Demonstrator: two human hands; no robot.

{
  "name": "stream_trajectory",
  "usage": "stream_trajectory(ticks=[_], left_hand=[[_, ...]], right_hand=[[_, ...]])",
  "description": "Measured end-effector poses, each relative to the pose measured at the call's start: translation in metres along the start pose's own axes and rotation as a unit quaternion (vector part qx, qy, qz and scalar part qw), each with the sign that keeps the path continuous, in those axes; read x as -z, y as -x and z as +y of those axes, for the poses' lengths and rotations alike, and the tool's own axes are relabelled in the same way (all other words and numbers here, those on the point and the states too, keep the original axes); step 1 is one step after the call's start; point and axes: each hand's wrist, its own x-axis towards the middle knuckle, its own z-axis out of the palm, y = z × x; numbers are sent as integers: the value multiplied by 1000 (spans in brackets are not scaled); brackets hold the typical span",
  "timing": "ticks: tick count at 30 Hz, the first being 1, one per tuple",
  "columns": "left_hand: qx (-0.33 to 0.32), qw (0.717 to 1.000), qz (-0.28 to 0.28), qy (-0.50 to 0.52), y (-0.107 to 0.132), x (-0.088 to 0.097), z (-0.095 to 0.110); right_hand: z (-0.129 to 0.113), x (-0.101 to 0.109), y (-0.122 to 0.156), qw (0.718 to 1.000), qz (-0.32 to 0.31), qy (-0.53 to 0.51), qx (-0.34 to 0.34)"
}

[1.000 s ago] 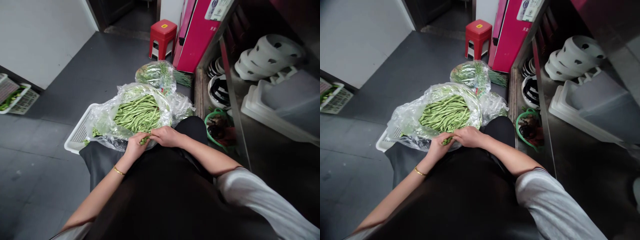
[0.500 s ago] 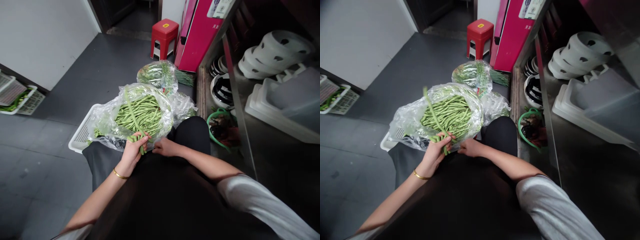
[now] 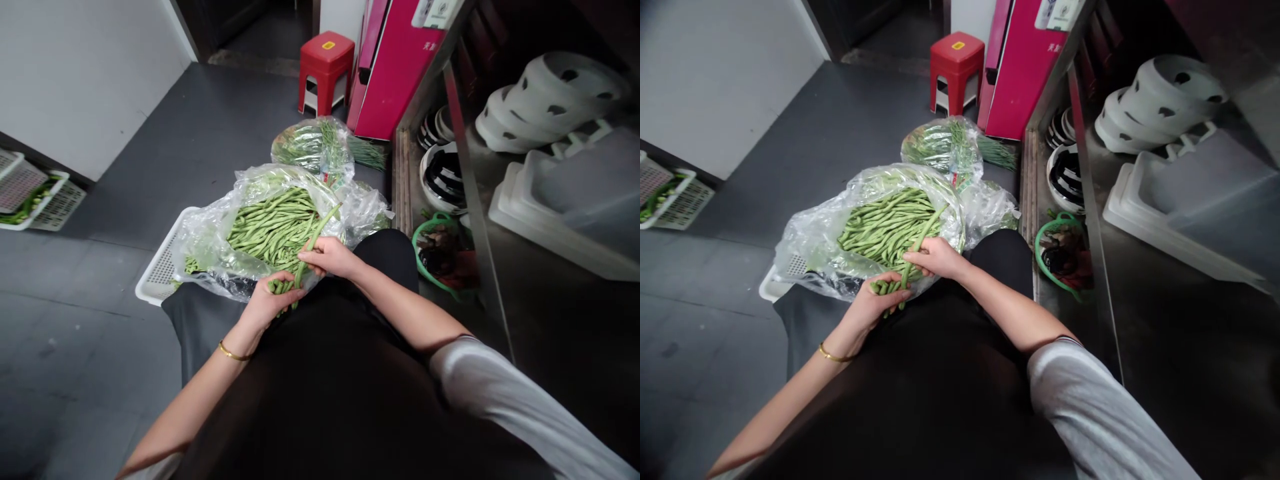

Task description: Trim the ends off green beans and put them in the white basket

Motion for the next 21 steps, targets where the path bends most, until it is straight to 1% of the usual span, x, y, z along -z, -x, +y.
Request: stream_trajectory(ticks=[2,5,7,9,10,11,12,13,14,15,17,18,19,20,21], left_hand=[[15,999,-23,36,0,0,1],[35,994,-36,98,-1,-2,4],[54,988,-33,142,-3,-4,3],[68,984,-20,164,-7,-4,-3],[70,984,-2,166,-10,-3,-7],[70,983,19,167,-13,-2,-11],[71,982,41,171,-16,-1,-14],[71,979,62,181,-19,0,-16],[72,974,77,199,-20,1,-17],[71,969,82,221,-21,1,-17],[58,964,62,253,-19,0,-13],[48,965,45,254,-17,-1,-11],[40,969,28,244,-15,-3,-10],[33,973,14,228,-13,-5,-9],[30,978,5,209,-11,-7,-9]], right_hand=[[7,2,1,1000,-15,-14,-5],[11,6,4,996,-63,-59,-14],[10,4,8,996,-82,-33,3],[5,-3,15,993,-71,63,64],[3,-9,20,984,-65,124,110],[2,-14,25,968,-63,182,158],[2,-19,29,953,-63,224,197],[3,-24,32,944,-65,240,217],[6,-26,32,947,-68,233,209],[10,-27,31,960,-68,207,174],[22,-26,23,986,-78,139,56],[28,-24,19,989,-95,117,-5],[33,-23,15,986,-117,110,-51],[37,-22,12,981,-137,115,-78],[39,-23,11,976,-152,130,-86]])
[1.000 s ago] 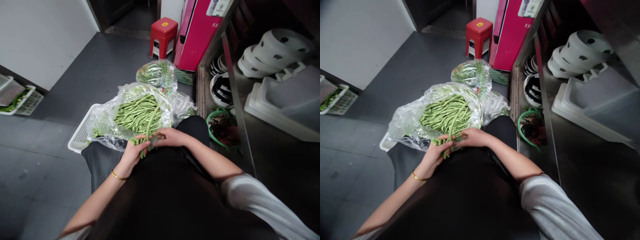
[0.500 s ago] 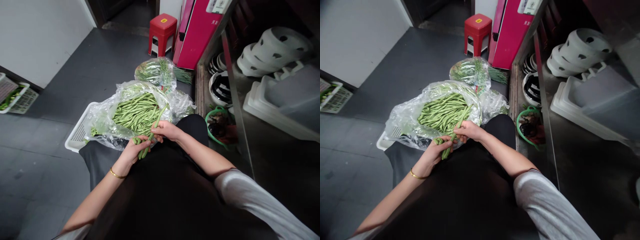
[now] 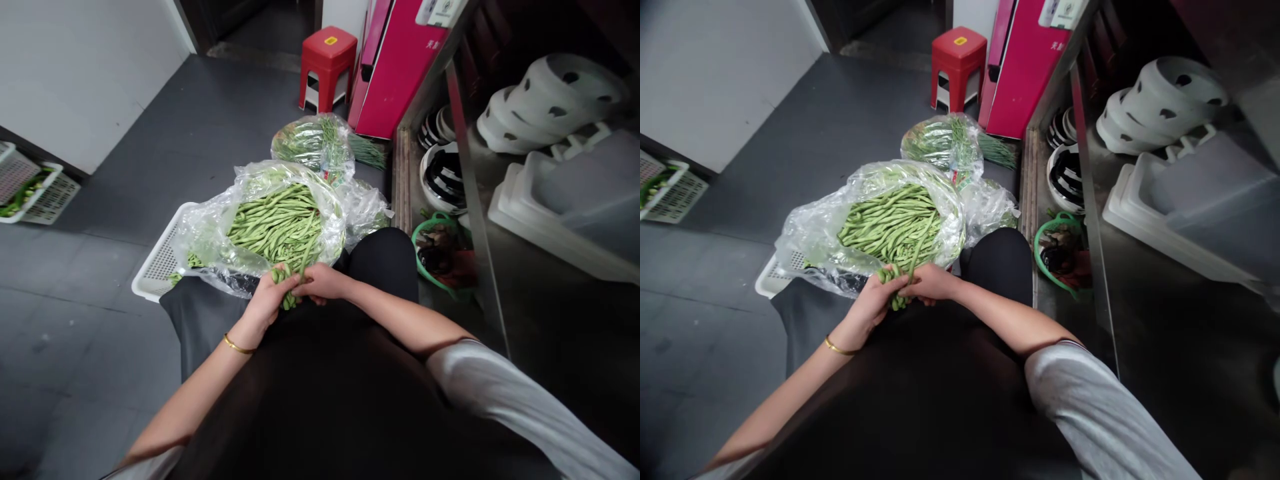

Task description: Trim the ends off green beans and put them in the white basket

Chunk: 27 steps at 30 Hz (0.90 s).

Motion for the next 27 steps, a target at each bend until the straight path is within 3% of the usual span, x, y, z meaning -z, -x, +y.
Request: stream_trajectory(ticks=[2,4,7,11,13,15,17,20,22,25,27], left_hand=[[5,999,-2,-31,2,-1,-3],[13,999,0,-45,2,0,-6],[11,999,12,-28,2,2,-4],[42,998,-33,-28,8,1,4],[44,996,-53,-49,10,-2,6],[44,995,-55,-68,8,-2,5],[45,996,-24,-79,3,0,2],[32,994,81,-61,-6,5,-2],[19,994,108,-14,-8,8,-1],[21,998,45,30,-1,7,3],[31,999,-18,6,6,6,6]], right_hand=[[-2,-3,0,998,7,63,19],[-8,-6,4,984,58,155,59],[-15,4,11,963,88,239,84],[-15,38,17,988,124,90,35],[-16,46,18,989,138,14,61],[-21,40,21,979,171,20,107],[-29,22,27,958,207,105,170],[-35,-8,36,908,148,257,295],[-33,-16,36,896,121,288,314],[-20,-10,27,914,168,270,252],[-12,-3,23,910,184,289,233]])
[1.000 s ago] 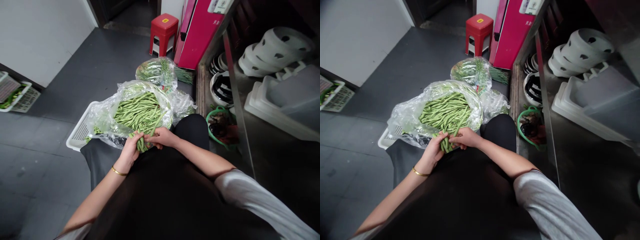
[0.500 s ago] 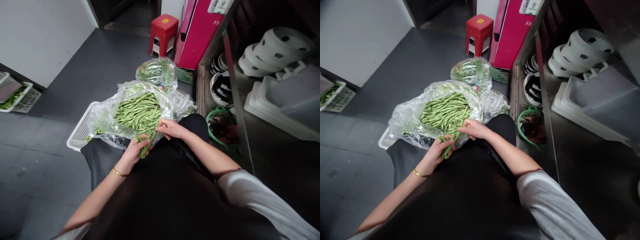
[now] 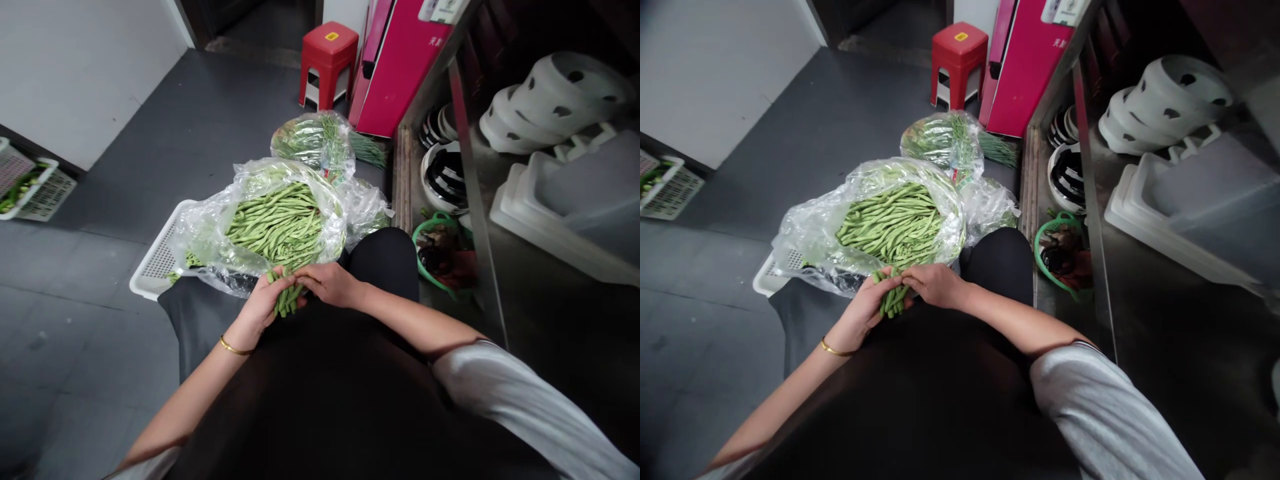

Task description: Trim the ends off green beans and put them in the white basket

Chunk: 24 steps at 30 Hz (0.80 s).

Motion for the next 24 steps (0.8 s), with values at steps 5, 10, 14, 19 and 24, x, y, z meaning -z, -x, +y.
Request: stream_trajectory(ticks=[5,10,14,19,24], left_hand=[[32,994,-99,-46,9,3,0],[40,991,-120,-43,7,10,0],[33,985,-149,-84,6,11,2],[-24,979,-155,-128,9,3,6],[-61,992,-103,31,4,16,8]], right_hand=[[10,9,8,997,-54,51,-14],[14,22,13,989,-123,73,34],[4,11,7,996,-76,48,22],[-7,6,-3,960,22,-244,-133],[22,55,-16,944,-281,-124,-120]])
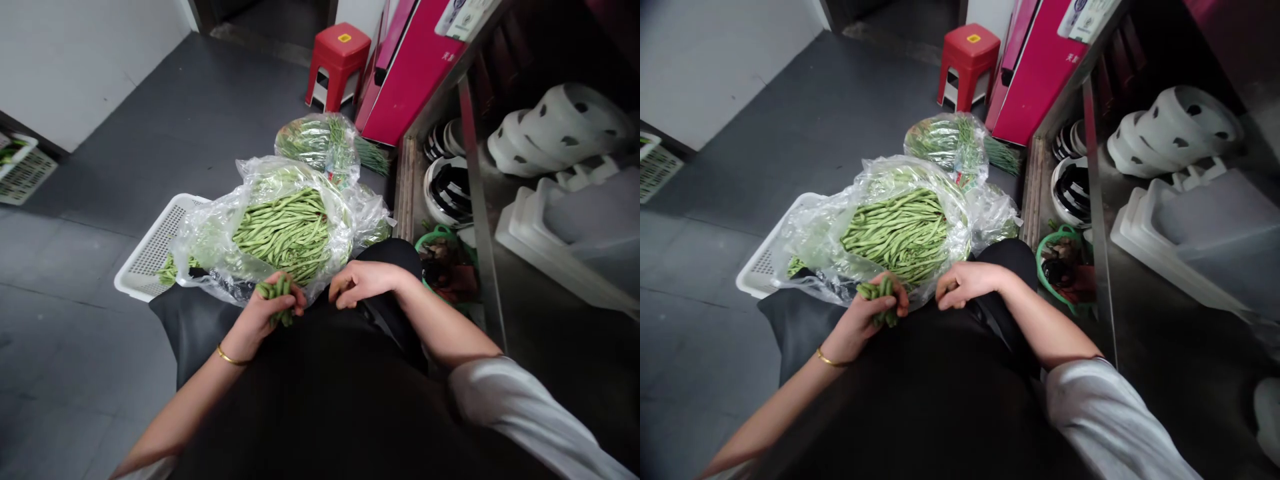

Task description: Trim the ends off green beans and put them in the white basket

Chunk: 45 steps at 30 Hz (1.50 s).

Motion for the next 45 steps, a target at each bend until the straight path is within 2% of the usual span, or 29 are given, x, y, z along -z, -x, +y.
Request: stream_trajectory(ticks=[2,4,5,8,10,11,15,17,19,21,24,25,27,28,29,30,31,34,37,40,42,45], left_hand=[[-14,999,23,47,-2,8,0],[-10,997,34,63,-5,11,0],[-5,997,34,64,-6,11,0],[22,997,24,64,-7,5,-1],[52,996,37,60,-7,1,-2],[69,995,53,58,-7,0,-2],[102,984,136,59,-17,-5,-2],[91,981,154,73,-24,-7,-4],[92,980,154,91,-30,-10,-8],[112,978,148,95,-34,-13,-12],[90,983,148,63,-31,-17,-15],[63,986,150,43,-29,-18,-14],[23,990,140,-5,-23,-20,-12],[13,991,130,-27,-20,-22,-10],[12,992,119,-47,-17,-23,-8],[16,992,110,-65,-14,-24,-7],[21,991,103,-82,-11,-25,-6],[23,987,97,-124,-7,-27,-5],[18,987,112,-113,-6,-25,-6],[26,989,142,-44,-9,-21,-12],[27,987,158,-10,-12,-17,-17],[37,979,197,27,-16,-11,-21]], right_hand=[[3,14,-11,977,74,193,-60],[3,13,-37,925,167,331,-83],[4,9,-54,907,178,372,-83],[11,-2,-99,892,105,430,-92],[15,-1,-109,895,105,426,-77],[16,2,-106,899,141,411,-61],[4,2,-59,896,362,253,45],[-5,-13,-32,899,395,159,104],[-10,-36,-13,907,384,84,151],[-8,-59,-4,917,374,1,137],[5,-79,-1,933,327,-153,-1],[10,-79,0,940,278,-191,-58],[17,-72,2,957,133,-216,-138],[18,-65,4,965,69,-204,-147],[18,-56,6,973,35,-186,-134],[17,-47,8,979,34,-171,-108],[14,-38,8,981,60,-168,-78],[1,-21,1,960,172,-219,-21],[-9,-25,-14,940,261,-221,5],[-14,-40,-22,926,364,-60,81],[-17,-50,-21,912,377,64,149],[-22,-59,-16,914,312,138,221]])
